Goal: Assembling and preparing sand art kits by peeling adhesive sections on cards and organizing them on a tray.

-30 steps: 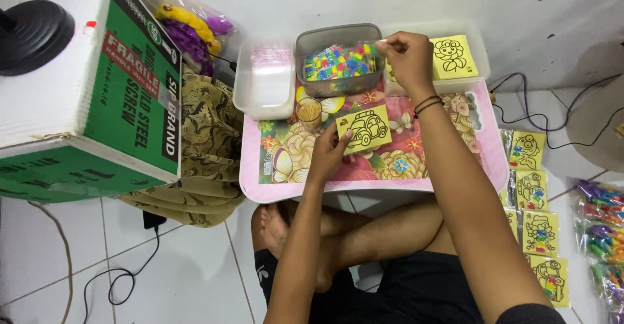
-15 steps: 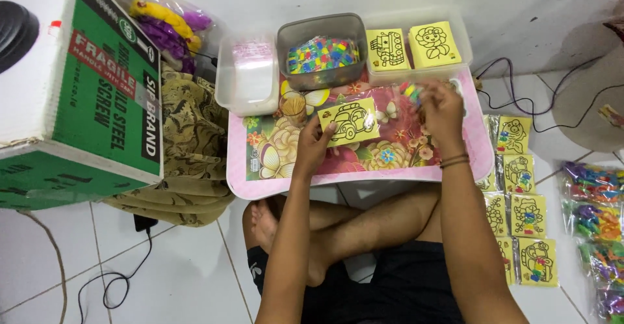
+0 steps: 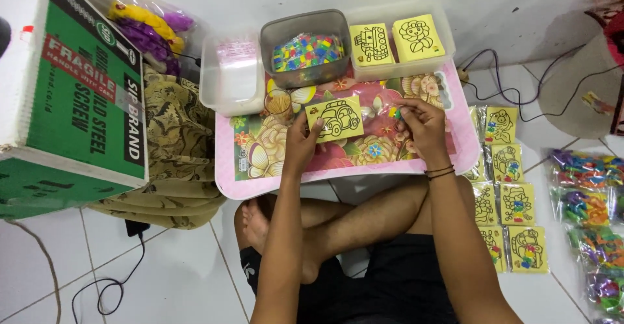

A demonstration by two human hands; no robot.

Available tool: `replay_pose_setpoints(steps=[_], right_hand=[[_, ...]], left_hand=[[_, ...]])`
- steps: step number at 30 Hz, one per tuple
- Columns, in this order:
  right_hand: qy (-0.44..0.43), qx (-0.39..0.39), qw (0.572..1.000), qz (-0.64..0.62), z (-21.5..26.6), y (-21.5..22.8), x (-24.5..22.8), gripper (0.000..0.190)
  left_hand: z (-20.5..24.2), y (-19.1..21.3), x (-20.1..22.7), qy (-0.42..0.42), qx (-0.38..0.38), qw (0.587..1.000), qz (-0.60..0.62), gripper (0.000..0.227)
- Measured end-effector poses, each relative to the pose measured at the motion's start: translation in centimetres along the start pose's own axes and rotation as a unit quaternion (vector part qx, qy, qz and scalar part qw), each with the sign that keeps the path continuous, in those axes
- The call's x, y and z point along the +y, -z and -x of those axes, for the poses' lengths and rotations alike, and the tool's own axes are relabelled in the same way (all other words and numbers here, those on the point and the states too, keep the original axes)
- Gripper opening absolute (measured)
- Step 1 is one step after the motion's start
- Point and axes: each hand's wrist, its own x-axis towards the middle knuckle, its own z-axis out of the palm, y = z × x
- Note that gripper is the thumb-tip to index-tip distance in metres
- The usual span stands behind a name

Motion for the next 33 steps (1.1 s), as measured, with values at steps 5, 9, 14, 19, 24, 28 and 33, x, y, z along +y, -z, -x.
replay_pose_setpoints(steps=[5, 9, 14, 19, 24, 28, 33], right_hand=[[-0.011, -0.031, 0.999, 0.018, 0.1, -0.5, -0.5, 0.024], [-0.023, -0.053, 0.998, 0.016, 0.2, -0.1, -0.5, 0.027], [-0.03, -0.065, 0.997, 0.009, 0.3, 0.0, -0.7, 0.027], [-0.036, -0.065, 0.997, -0.002, -0.2, -0.4, -1.0, 0.03], [-0.05, -0.051, 0.997, -0.031, -0.8, -0.7, -1.0, 0.049], [-0.041, -0.064, 0.997, -0.02, -0.9, -1.5, -1.8, 0.048], [-0.05, -0.092, 0.994, -0.001, -2.0, -2.4, -1.2, 0.049]], left_hand=[[-0.7, 0.6, -2.3, -0.002, -0.018, 1.0, 0.005, 0.019], [0.1, 0.0, 0.3, -0.009, -0.05, 0.999, -0.002, 0.026], [-0.1, 0.6, -2.1, 0.004, -0.075, 0.997, 0.028, 0.033], [-0.3, 1.0, -3.3, 0.006, -0.096, 0.995, 0.015, 0.035], [-0.5, 1.0, -3.3, 0.015, -0.127, 0.992, 0.015, 0.032], [-0.7, 1.6, -4.9, 0.006, -0.122, 0.992, 0.011, 0.03], [-0.1, 0.9, -1.9, 0.002, -0.132, 0.991, 0.017, 0.033]])
